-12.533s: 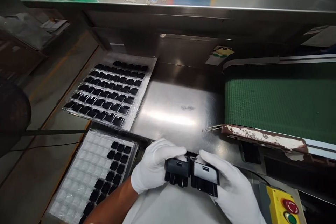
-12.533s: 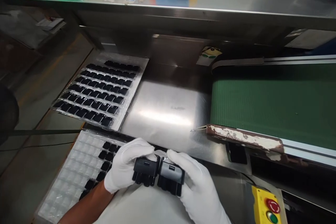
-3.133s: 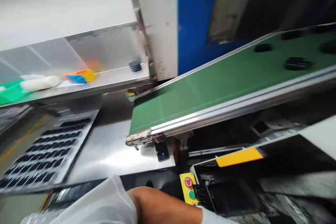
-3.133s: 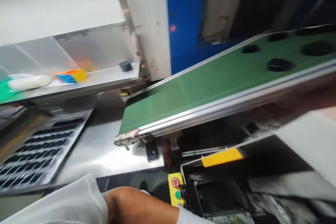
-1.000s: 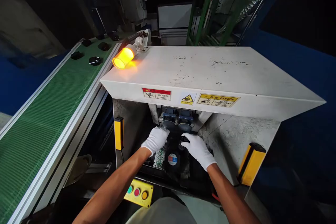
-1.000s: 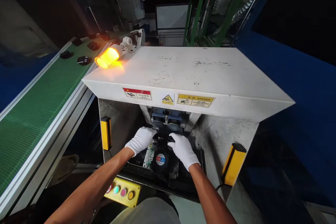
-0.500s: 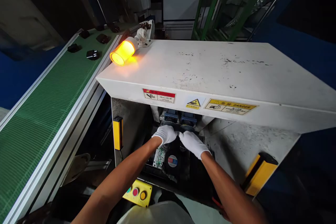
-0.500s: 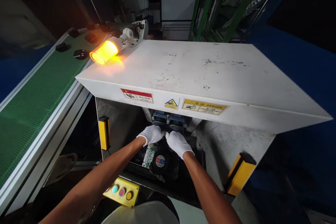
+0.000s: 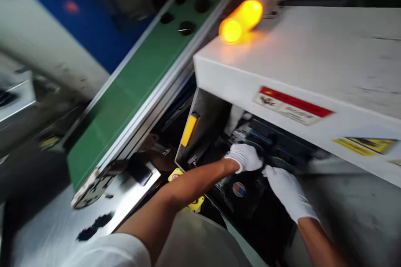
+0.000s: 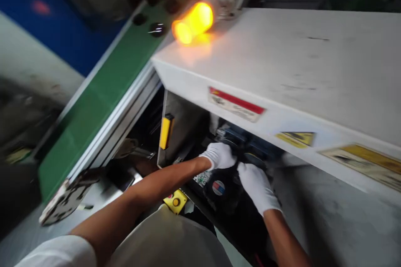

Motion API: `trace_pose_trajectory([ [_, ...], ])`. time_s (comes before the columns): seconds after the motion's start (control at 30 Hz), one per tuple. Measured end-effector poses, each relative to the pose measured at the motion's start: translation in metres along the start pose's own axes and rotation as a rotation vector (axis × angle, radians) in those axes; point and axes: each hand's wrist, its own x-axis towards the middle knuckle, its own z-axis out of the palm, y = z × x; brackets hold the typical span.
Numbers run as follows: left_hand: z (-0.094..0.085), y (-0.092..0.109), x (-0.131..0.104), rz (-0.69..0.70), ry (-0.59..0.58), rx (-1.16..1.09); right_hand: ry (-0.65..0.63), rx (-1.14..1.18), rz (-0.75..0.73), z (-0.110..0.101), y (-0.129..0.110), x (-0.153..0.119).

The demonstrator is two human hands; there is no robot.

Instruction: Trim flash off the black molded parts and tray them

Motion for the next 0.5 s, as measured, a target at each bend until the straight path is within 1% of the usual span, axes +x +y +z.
trace_pose_trajectory([
  [0.07, 0.006, -0.010, -0.016, -0.066, 0.113, -0.113, 0.098, -0.058, -0.026, 0.006, -0.006, -0.014],
  [0.1, 0.013, -0.021, -0.029, -0.107, 0.187, -0.190, 0.274, -0.042, 0.014, 0.015, -0.012, -0.023],
  [0.13, 0.024, -0.034, -0.045, -0.158, 0.270, -0.298, 0.526, 0.010, 0.030, 0.029, -0.021, -0.033],
  [0.17, 0.039, -0.051, -0.064, -0.213, 0.354, -0.423, 0.643, 0.087, -0.046, 0.048, -0.033, -0.042],
  [0.2, 0.058, -0.069, -0.087, -0.258, 0.416, -0.544, 0.649, 0.183, -0.182, 0.071, -0.048, -0.051],
  [0.23, 0.081, -0.089, -0.113, -0.365, 0.439, -0.678, 0.570, 0.292, -0.355, 0.097, -0.066, -0.058],
  [0.27, 0.107, -0.108, -0.141, -0.510, 0.463, -0.823, 0.393, 0.358, -0.519, 0.125, -0.087, -0.064],
  [0.3, 0.134, -0.127, -0.171, -0.625, 0.480, -0.885, 0.224, 0.372, -0.620, 0.152, -0.111, -0.069],
  [0.33, 0.160, -0.146, -0.202, -0.719, 0.498, -0.927, 0.048, 0.319, -0.746, 0.177, -0.135, -0.073],
  [0.37, 0.185, -0.162, -0.233, -0.810, 0.518, -0.969, -0.065, 0.232, -0.795, 0.196, -0.157, -0.075],
  [0.4, 0.207, -0.178, -0.263, -0.897, 0.541, -1.010, -0.139, 0.125, -0.823, 0.210, -0.177, -0.075],
  [0.43, 0.227, -0.191, -0.291, -0.984, 0.571, -1.050, -0.175, 0.014, -0.835, 0.219, -0.192, -0.075],
  [0.47, 0.244, -0.203, -0.317, -1.067, 0.613, -1.087, -0.183, -0.089, -0.843, 0.221, -0.202, -0.073],
  [0.5, 0.259, -0.213, -0.340, -1.149, 0.671, -1.115, -0.186, -0.180, -0.861, 0.220, -0.208, -0.070],
])
